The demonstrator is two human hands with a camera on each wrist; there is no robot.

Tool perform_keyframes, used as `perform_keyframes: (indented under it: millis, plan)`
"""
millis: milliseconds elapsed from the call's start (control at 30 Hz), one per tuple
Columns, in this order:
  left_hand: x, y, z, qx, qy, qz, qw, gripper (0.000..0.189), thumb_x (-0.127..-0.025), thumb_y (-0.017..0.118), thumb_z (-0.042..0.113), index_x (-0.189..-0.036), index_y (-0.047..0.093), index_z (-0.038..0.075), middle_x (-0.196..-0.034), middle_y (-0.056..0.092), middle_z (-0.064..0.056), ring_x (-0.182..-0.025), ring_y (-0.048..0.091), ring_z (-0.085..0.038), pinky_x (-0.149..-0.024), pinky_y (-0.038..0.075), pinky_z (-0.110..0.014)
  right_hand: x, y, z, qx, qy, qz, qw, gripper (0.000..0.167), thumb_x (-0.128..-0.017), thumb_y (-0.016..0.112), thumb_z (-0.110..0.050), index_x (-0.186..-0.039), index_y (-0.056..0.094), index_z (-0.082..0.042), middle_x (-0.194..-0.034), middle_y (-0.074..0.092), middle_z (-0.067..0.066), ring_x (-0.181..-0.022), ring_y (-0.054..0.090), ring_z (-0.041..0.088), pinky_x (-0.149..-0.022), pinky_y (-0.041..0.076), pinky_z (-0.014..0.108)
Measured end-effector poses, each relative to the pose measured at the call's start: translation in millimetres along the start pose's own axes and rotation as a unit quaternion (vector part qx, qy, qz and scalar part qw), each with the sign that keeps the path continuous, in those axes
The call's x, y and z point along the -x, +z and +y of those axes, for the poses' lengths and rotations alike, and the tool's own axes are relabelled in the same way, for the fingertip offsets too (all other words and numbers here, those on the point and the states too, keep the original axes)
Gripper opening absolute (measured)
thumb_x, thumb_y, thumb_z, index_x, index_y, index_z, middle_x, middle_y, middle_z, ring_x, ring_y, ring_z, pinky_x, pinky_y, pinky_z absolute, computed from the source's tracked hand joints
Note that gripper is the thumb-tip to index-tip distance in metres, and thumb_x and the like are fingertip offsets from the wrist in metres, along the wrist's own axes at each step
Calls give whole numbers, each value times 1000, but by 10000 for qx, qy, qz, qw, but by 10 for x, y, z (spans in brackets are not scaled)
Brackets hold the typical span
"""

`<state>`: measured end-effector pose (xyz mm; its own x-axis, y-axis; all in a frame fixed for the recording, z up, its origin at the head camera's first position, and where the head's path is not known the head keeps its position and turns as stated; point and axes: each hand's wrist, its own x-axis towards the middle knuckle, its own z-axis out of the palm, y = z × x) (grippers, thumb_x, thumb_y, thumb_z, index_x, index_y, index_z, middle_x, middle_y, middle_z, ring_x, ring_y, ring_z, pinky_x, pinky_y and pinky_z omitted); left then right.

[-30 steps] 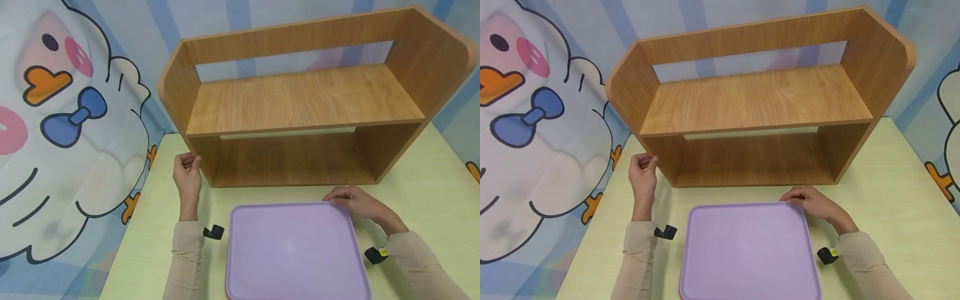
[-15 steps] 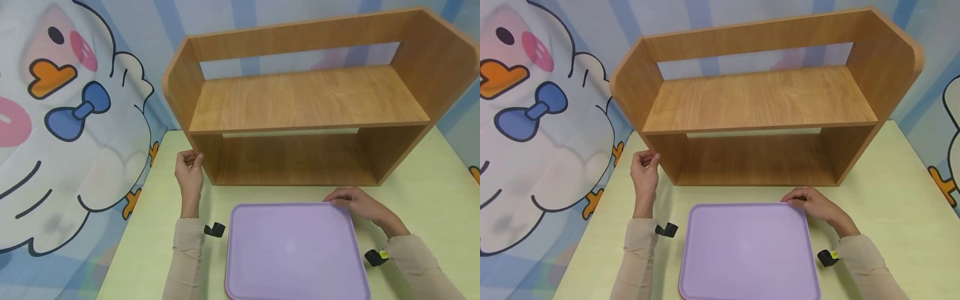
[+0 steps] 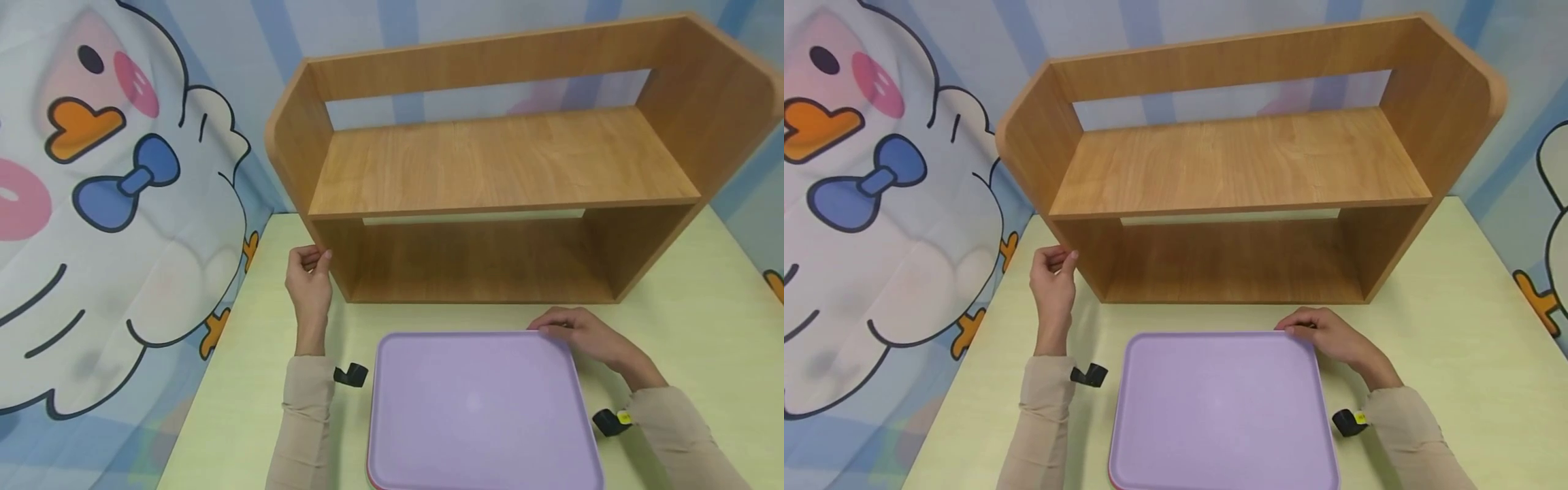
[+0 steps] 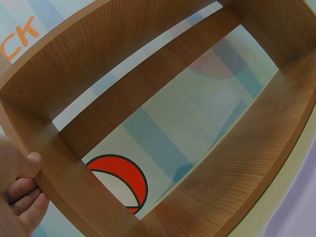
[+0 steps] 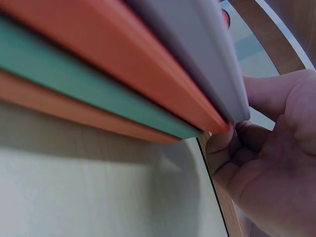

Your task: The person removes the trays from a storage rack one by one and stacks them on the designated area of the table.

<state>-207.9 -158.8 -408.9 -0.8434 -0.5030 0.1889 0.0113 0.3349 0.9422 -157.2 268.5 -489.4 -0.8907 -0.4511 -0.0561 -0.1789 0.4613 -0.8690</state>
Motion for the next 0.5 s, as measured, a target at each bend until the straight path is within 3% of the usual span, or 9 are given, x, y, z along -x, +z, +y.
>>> perform_keyframes:
  millis: [500]
  plan:
    - [23, 6, 7, 100, -30, -18, 9999, 25, -94, 61, 17, -115, 54, 5, -107, 57, -8, -98, 53, -16, -86, 50, -30, 26, 21, 10, -167, 151, 131, 9997, 20, -95, 58, -20, -108, 71, -12, -108, 70, 6, -97, 58, 2, -80, 47, 19]
